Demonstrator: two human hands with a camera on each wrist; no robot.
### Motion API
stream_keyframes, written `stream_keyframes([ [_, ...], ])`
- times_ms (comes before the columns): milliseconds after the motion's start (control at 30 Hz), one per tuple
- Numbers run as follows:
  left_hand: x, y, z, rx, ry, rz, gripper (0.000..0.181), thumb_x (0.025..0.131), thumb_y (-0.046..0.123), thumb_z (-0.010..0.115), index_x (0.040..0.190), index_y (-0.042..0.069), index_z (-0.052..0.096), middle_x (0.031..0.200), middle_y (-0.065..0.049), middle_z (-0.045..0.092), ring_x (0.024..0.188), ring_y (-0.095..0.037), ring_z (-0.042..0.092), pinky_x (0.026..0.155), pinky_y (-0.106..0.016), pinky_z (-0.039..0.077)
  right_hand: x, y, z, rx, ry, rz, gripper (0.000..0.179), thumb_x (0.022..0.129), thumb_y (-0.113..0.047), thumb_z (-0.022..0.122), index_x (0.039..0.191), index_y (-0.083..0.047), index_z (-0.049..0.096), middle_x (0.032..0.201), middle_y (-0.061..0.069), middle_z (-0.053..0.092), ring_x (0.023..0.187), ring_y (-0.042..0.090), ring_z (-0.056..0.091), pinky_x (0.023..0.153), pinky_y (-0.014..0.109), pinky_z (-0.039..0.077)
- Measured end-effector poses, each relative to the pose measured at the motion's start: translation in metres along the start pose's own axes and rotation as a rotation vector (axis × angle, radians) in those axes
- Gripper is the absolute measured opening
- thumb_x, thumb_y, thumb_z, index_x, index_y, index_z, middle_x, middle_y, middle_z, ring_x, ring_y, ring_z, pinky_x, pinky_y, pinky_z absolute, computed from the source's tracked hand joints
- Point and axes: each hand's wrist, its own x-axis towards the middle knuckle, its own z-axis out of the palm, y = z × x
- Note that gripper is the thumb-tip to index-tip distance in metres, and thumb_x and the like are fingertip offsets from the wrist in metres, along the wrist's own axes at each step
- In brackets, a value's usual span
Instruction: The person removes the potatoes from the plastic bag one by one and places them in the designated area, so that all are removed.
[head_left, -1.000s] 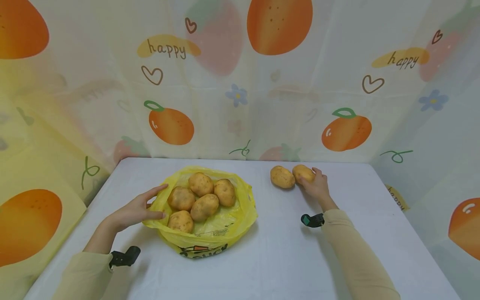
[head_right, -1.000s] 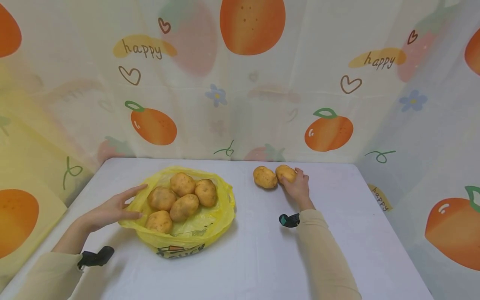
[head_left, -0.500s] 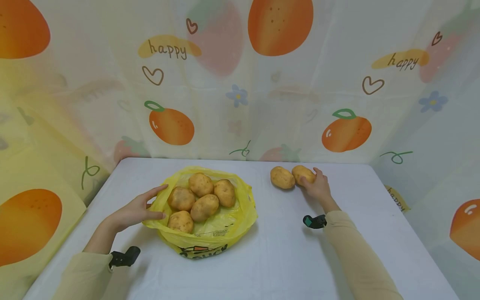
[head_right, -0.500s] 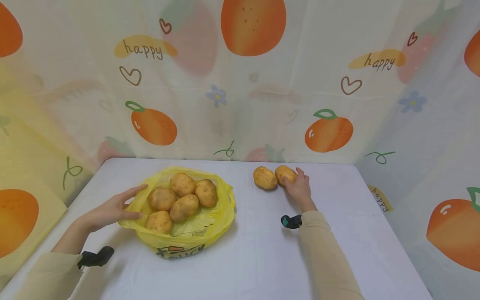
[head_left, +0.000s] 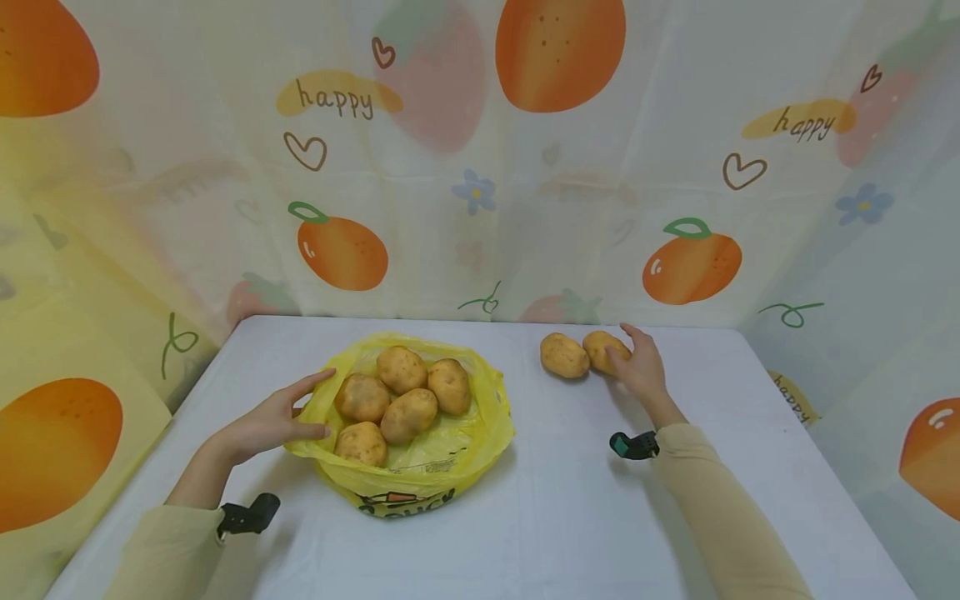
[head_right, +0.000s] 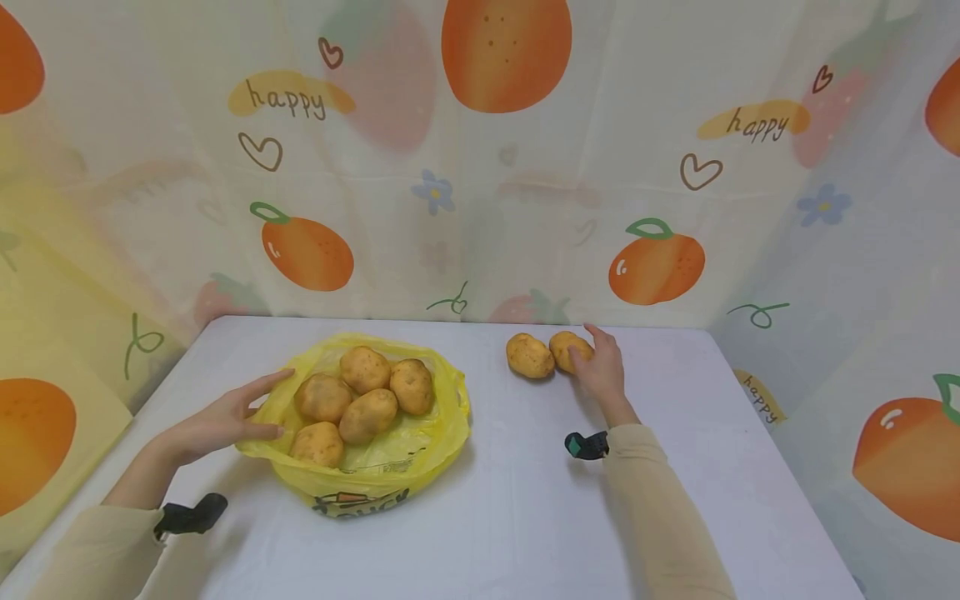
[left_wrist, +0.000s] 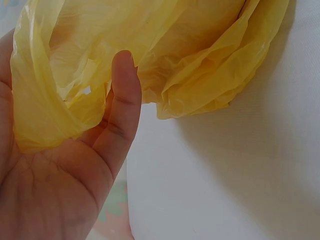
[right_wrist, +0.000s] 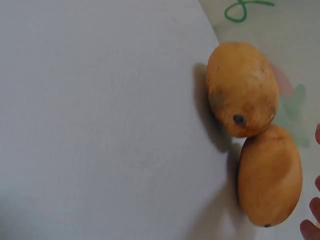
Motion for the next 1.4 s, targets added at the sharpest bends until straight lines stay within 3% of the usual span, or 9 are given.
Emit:
stream_keyframes([
  [400, 0.000, 0.000, 0.000, -0.007, -0.002, 0.007, 0.087, 0.082, 0.020, 0.070, 0.149, 0.017, 0.015, 0.153, -0.015, 0.007, 0.125, -0.044, 0.036, 0.082, -0.030, 0.045, 0.001, -0.032, 0.007, 0.111, -0.045, -0.057, 0.047, 0.090, -0.015, 0.055, 0.133, -0.002, 0.044, 0.136, 0.019, 0.043, 0.127, 0.035, 0.037, 0.105, 0.048, 0.027],
  [700, -0.002, 0.002, -0.001, 0.012, 0.000, 0.011, 0.087, 0.081, 0.023, 0.070, 0.148, 0.017, 0.015, 0.153, -0.016, 0.007, 0.127, -0.046, 0.033, 0.088, -0.038, 0.043, -0.002, -0.054, 0.012, 0.151, -0.104, -0.159, 0.047, 0.090, -0.015, 0.058, 0.131, 0.001, 0.045, 0.132, 0.021, 0.046, 0.121, 0.037, 0.043, 0.099, 0.049, 0.035],
  [933, -0.003, 0.003, -0.002, 0.018, -0.007, 0.020, 0.087, 0.081, 0.022, 0.070, 0.149, 0.015, 0.014, 0.152, -0.018, 0.007, 0.125, -0.047, 0.035, 0.086, -0.037, 0.044, -0.005, -0.073, 0.019, 0.245, -0.150, -0.219, 0.049, 0.088, -0.009, 0.059, 0.133, 0.000, 0.043, 0.133, 0.020, 0.044, 0.122, 0.038, 0.042, 0.096, 0.049, 0.039],
  [1167, -0.003, 0.004, -0.001, 0.003, -0.007, 0.019, 0.088, 0.081, 0.021, 0.070, 0.148, 0.016, 0.015, 0.152, -0.017, 0.008, 0.124, -0.045, 0.037, 0.083, -0.033, 0.045, -0.009, -0.094, 0.023, 0.235, -0.222, -0.212, 0.052, 0.088, -0.019, 0.061, 0.136, -0.008, 0.043, 0.136, 0.012, 0.043, 0.124, 0.031, 0.042, 0.097, 0.044, 0.040],
  [1400, -0.003, 0.003, -0.001, 0.032, 0.001, 0.029, 0.087, 0.081, 0.022, 0.070, 0.148, 0.015, 0.015, 0.152, -0.018, 0.007, 0.124, -0.046, 0.037, 0.087, -0.038, 0.043, -0.014, -0.113, 0.028, 0.236, -0.258, -0.298, 0.052, 0.088, -0.020, 0.062, 0.135, -0.010, 0.043, 0.135, 0.009, 0.045, 0.122, 0.029, 0.046, 0.094, 0.041, 0.043],
])
